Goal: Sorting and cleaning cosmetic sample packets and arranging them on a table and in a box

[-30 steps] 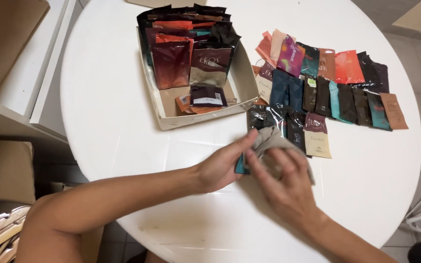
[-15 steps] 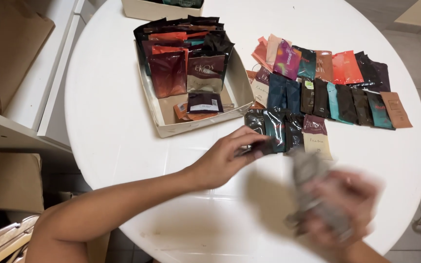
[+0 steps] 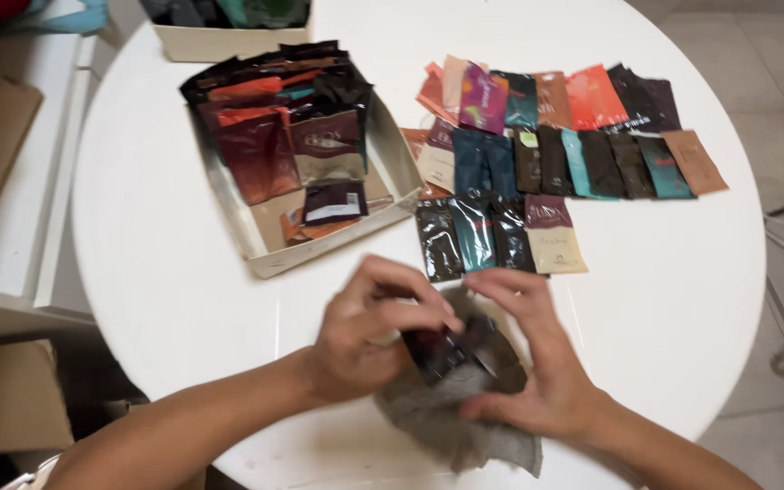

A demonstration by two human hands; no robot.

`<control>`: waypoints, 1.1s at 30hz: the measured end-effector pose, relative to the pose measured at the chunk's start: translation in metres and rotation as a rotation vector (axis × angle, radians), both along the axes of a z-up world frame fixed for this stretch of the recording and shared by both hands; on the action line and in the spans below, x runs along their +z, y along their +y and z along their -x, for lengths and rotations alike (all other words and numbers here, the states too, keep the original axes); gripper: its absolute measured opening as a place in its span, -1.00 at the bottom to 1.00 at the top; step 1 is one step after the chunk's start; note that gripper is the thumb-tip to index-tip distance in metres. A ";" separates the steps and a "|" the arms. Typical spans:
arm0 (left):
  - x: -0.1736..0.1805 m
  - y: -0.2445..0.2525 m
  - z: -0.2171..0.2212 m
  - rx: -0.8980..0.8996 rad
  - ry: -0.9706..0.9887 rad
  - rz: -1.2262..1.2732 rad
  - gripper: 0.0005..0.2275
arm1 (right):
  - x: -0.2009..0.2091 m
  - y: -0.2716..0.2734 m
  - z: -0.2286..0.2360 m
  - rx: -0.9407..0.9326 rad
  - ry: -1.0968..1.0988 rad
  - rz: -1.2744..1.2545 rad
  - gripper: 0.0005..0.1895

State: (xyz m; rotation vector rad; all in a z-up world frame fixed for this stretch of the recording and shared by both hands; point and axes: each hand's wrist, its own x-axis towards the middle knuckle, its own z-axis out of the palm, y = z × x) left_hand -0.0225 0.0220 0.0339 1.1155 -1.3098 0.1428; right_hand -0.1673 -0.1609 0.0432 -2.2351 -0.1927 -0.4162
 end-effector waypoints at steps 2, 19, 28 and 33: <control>-0.010 -0.004 0.005 -0.046 -0.065 -0.042 -0.88 | -0.002 0.008 0.002 -0.043 -0.144 -0.035 -0.38; -0.046 -0.009 0.018 -0.135 -0.604 -0.613 -0.62 | -0.037 -0.184 -0.017 -0.817 0.584 0.193 -0.56; -0.060 -0.007 0.019 0.007 -0.547 -0.501 -0.65 | 0.048 -0.044 -0.135 -0.132 0.026 0.231 -0.87; -0.064 -0.009 0.014 0.060 -0.587 -0.461 -0.75 | 0.068 0.029 -0.208 0.428 0.451 0.585 -0.08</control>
